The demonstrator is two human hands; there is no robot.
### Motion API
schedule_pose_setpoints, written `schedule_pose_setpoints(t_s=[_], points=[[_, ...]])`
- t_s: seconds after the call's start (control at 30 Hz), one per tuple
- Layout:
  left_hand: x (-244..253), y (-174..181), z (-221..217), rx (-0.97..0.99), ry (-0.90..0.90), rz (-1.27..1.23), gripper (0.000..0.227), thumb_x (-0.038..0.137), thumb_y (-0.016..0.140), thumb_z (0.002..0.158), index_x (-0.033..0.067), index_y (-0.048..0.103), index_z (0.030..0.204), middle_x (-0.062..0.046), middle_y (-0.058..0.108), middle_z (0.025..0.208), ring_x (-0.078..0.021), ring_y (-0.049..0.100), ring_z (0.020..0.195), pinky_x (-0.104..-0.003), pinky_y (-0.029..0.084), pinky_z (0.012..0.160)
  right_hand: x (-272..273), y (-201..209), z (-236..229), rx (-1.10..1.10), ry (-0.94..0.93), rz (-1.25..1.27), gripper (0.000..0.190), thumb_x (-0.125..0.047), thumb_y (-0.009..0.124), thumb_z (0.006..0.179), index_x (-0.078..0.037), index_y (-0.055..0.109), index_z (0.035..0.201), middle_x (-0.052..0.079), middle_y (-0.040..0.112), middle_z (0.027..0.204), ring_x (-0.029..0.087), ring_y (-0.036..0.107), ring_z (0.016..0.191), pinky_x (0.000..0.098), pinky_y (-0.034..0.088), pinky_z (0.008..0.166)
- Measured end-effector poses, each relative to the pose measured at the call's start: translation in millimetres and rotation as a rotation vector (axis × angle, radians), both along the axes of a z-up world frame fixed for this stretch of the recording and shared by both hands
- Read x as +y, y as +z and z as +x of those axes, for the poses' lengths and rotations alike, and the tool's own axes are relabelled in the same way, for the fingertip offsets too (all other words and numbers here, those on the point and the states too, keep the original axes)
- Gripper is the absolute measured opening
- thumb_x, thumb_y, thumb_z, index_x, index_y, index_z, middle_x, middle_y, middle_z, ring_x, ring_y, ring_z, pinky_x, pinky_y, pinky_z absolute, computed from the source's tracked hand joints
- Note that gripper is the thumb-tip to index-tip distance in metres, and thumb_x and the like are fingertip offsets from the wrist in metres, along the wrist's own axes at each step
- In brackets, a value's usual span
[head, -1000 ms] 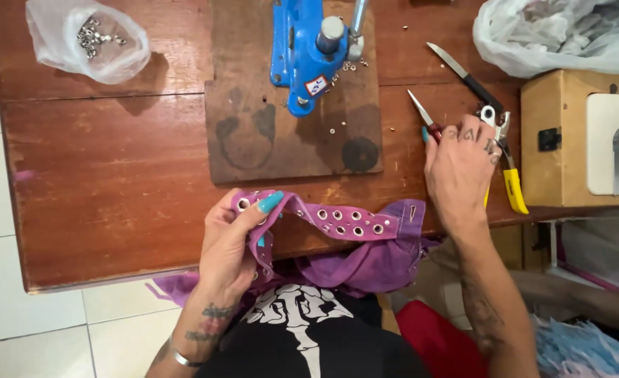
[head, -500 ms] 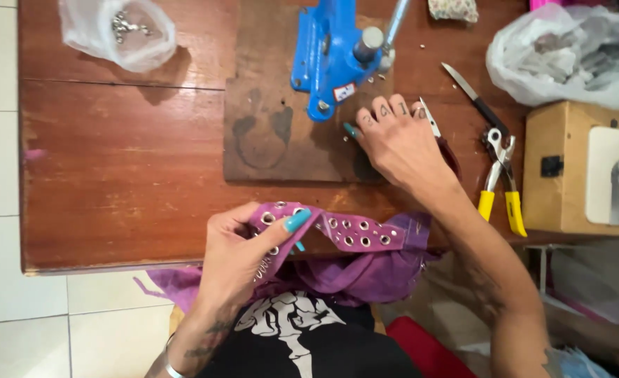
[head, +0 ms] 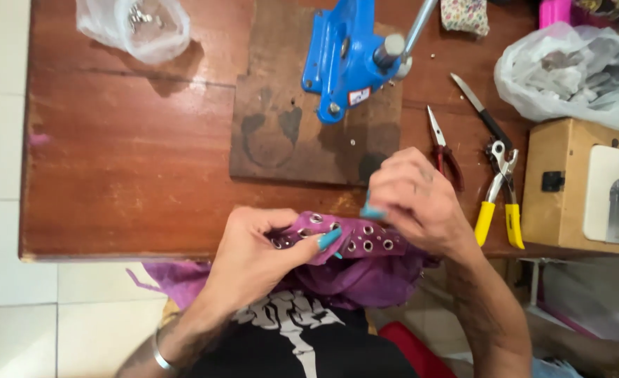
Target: Setting metal grommets into a purple leather strap using a manual hand press and hand tools
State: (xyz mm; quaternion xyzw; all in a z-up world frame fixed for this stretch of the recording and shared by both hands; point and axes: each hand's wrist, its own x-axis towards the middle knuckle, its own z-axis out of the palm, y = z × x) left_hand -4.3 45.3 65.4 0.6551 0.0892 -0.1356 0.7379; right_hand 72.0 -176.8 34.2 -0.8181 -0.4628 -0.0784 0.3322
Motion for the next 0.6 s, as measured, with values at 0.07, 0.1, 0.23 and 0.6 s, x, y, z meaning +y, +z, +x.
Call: schedule_pose_setpoints(t_s=[0.07, 0.1, 0.23, 0.6], points=[[-1, -1, -2, -0.016, -0.080, 0.073, 0.009, 0.010, 0.074, 0.062, 0.0073, 0.068, 0.056, -0.001, 0.054, 0.042, -0.0056, 0.044, 0.047, -0.019, 0.040, 0.043, 5, 14, -8, -0.019, 0.105, -0.003, 0.016, -0.024, 0.055, 0.083, -0.013, 0.066, 0.081, 0.003, 0.051, 0.078, 0.027, 0.050, 0.076, 0.0376, 0.044, 0.072], [-2, -2, 0, -0.049, -0.165, 0.176, 0.012, 0.015, 0.073, 0.061, 0.0105, 0.066, 0.053, -0.002, 0.052, 0.040, -0.0086, 0.044, 0.044, -0.022, 0.040, 0.043, 8, 20, -6, -0.132, 0.198, -0.038, 0.016, -0.027, 0.055, 0.084, -0.017, 0.066, 0.078, 0.001, 0.053, 0.079, 0.025, 0.049, 0.078, 0.0378, 0.043, 0.073], [-4, 13, 6, -0.164, -0.384, 0.471, 0.014, 0.023, 0.066, 0.065, 0.0184, 0.061, 0.053, -0.001, 0.030, 0.045, -0.0146, 0.020, 0.055, -0.027, 0.032, 0.047, 14, 46, -4, -0.285, 0.452, -0.265, 0.004, -0.024, 0.057, 0.085, -0.023, 0.060, 0.086, -0.003, 0.055, 0.091, 0.020, 0.048, 0.083, 0.0410, 0.041, 0.077], [-15, 8, 0, -0.365, -0.422, 0.683, 0.020, 0.024, 0.059, 0.069, 0.0145, 0.055, 0.052, -0.008, 0.057, 0.053, -0.0351, 0.050, 0.054, -0.045, 0.035, 0.046, 12, 37, -8, -0.374, 0.502, -0.173, 0.008, -0.026, 0.056, 0.083, -0.018, 0.055, 0.081, -0.003, 0.051, 0.079, 0.017, 0.045, 0.073, 0.0418, 0.046, 0.071]])
